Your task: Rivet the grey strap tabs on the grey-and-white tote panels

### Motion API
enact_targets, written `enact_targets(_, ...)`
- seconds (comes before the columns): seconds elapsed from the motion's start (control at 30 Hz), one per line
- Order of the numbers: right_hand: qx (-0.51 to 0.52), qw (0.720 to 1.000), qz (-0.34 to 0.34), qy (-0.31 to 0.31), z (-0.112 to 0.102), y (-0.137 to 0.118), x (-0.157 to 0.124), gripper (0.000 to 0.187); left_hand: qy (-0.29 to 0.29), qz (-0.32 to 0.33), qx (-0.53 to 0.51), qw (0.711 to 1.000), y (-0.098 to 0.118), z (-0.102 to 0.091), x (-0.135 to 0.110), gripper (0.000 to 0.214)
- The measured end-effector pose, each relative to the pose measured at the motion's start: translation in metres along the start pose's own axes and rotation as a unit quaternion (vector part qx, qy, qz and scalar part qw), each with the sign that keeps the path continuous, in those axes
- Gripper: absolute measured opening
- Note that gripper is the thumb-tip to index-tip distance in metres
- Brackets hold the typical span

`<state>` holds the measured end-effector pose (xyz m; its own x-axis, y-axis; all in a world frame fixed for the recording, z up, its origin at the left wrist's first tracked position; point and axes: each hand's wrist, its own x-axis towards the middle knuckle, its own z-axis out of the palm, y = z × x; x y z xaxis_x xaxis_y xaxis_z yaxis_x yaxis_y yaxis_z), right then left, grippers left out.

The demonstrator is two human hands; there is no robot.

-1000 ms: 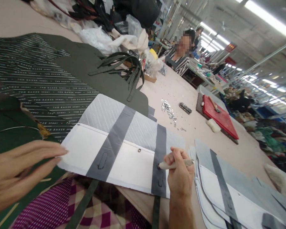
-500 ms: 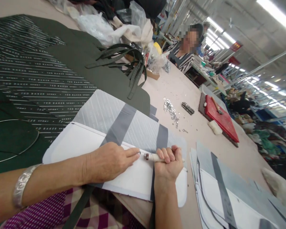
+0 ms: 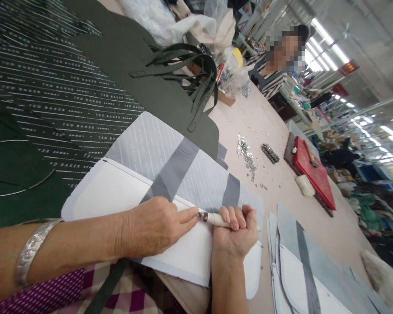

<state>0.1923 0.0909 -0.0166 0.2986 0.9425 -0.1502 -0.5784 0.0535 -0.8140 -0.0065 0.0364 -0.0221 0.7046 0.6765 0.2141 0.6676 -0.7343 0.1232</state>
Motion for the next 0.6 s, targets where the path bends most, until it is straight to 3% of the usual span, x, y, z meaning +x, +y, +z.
enact_targets(0.17,-0.004,0.998,-0.034,-0.043,0.013,0.002,-0.007,0.021,0.017,0.005,-0.028,0.999,0.000,0.005,0.000,0.041)
enact_targets(0.37,-0.073,0.971,-0.101,-0.204,0.030,0.000,-0.026,0.020,0.044,-0.003,-0.029,0.999,-0.002,0.007,0.000,0.030)
enact_targets(0.53,-0.030,0.983,-0.085,-0.161,0.021,-0.004,-0.016,0.029,0.050,0.001,-0.021,0.999,-0.002,0.002,0.001,0.034)
enact_targets(0.6,-0.041,0.979,-0.100,-0.172,0.021,-0.003,-0.016,0.028,0.050,0.000,-0.018,0.999,-0.002,0.001,0.001,0.034)
